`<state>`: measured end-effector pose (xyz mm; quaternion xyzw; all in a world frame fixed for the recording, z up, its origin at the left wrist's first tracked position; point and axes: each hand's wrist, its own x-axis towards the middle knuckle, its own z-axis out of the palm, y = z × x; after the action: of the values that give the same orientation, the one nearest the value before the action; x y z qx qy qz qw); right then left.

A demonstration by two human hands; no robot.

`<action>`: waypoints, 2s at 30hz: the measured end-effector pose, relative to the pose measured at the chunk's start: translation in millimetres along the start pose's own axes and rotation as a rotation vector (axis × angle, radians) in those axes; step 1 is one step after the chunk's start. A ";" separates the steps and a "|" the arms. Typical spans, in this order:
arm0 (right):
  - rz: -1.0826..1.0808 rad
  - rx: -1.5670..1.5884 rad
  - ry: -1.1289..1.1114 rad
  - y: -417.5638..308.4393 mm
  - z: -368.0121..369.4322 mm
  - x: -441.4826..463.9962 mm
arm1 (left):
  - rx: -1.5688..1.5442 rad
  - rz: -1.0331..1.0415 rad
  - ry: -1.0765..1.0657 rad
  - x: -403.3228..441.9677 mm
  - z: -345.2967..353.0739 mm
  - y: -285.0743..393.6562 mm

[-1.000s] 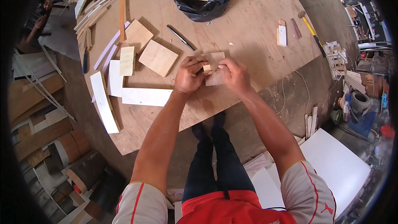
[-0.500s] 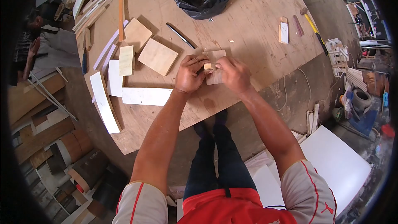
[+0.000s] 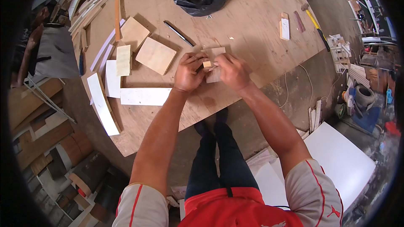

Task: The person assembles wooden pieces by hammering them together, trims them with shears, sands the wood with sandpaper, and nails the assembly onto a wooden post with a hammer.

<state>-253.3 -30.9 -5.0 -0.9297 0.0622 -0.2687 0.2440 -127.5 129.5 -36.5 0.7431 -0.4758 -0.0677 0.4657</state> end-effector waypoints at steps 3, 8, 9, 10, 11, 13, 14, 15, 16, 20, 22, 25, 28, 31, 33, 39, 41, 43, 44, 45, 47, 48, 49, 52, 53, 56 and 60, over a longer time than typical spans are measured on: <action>-0.045 0.007 0.016 -4.7 0.7 4.9 | -0.004 0.000 0.008 -0.2 -0.2 -0.4; 0.015 0.050 0.044 -2.5 4.3 0.6 | 0.003 -0.007 0.013 1.2 -1.2 2.2; 0.027 0.062 0.049 -1.7 3.5 0.5 | 0.002 -0.010 0.011 0.9 -0.4 2.1; 0.023 0.062 0.046 0.5 4.9 -1.7 | 0.000 -0.012 0.010 0.7 -0.5 2.1; 0.020 0.059 0.045 3.8 7.6 -5.9 | -0.002 -0.012 0.007 1.4 -0.5 2.2; 0.013 0.056 0.052 4.6 5.9 -6.4 | 0.011 0.008 0.007 1.5 -1.2 3.3; 0.011 0.054 0.061 4.1 7.0 -6.4 | 0.017 0.017 0.006 0.6 -0.6 3.4; 0.006 0.052 0.072 3.5 7.2 -5.3 | 0.012 0.012 0.011 1.1 0.3 3.5; 0.025 0.067 0.055 2.6 6.4 -5.9 | 0.006 0.006 0.015 0.7 0.8 4.4; 0.069 0.108 0.022 1.1 1.9 -5.1 | 0.020 -0.005 0.009 1.2 0.2 4.6; 0.075 0.115 0.010 2.0 0.3 -6.7 | 0.027 0.004 0.018 1.4 1.3 5.5; 0.082 0.128 -0.002 3.0 -1.5 -10.8 | 0.031 0.008 0.028 1.4 2.5 6.7; 0.120 0.176 0.018 3.7 0.1 -15.3 | 0.017 -0.022 0.029 1.5 2.8 7.7; 0.172 0.220 0.016 3.1 -5.1 -23.6 | -0.020 -0.035 0.001 0.0 0.9 6.8; 0.142 0.177 0.059 3.7 -14.5 -27.5 | -0.050 -0.053 -0.036 2.6 -2.8 8.1; 0.213 0.162 0.182 30.8 -68.6 -39.6 | -0.024 -0.069 -0.008 37.1 9.4 47.7; 0.265 0.135 0.243 59.7 -86.1 -38.6 | -0.001 -0.077 0.015 67.3 25.2 65.7; 0.332 0.064 0.283 97.3 -111.4 -41.5 | -0.011 -0.005 -0.009 90.9 51.0 79.9; 0.364 0.010 0.310 123.4 -121.0 -42.9 | -0.006 0.033 -0.016 103.9 62.7 83.8; 0.402 -0.042 0.324 145.1 -139.5 -44.2 | -0.017 0.006 -0.038 113.1 75.4 97.7; 0.577 -0.217 0.272 194.6 -164.3 -34.4 | 0.003 0.020 -0.063 134.2 96.5 99.0; 0.668 -0.311 0.232 222.6 -185.6 -31.4 | -0.019 0.016 -0.058 142.2 112.4 100.6; 0.662 -0.425 0.270 257.4 -198.6 -28.9 | -0.027 0.018 -0.062 150.8 123.9 99.7; 0.543 -0.876 0.350 361.4 -238.5 -30.5 | -0.037 -0.011 -0.083 168.3 151.7 101.3; 0.652 -0.809 0.249 380.2 -247.0 -36.3 | -0.033 -0.033 -0.096 171.3 157.1 102.7; 0.857 -0.680 -0.017 396.7 -269.3 -33.5 | -0.031 -0.061 -0.115 173.4 170.4 101.4; 0.778 -0.723 -0.009 392.4 -258.7 -49.5 | -0.037 -0.061 -0.126 176.5 183.8 101.6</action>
<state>-426.3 -470.1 -28.8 -0.8639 0.4900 -0.1157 -0.0100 -197.9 -133.4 -1.6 0.7428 -0.4798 -0.1374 0.4464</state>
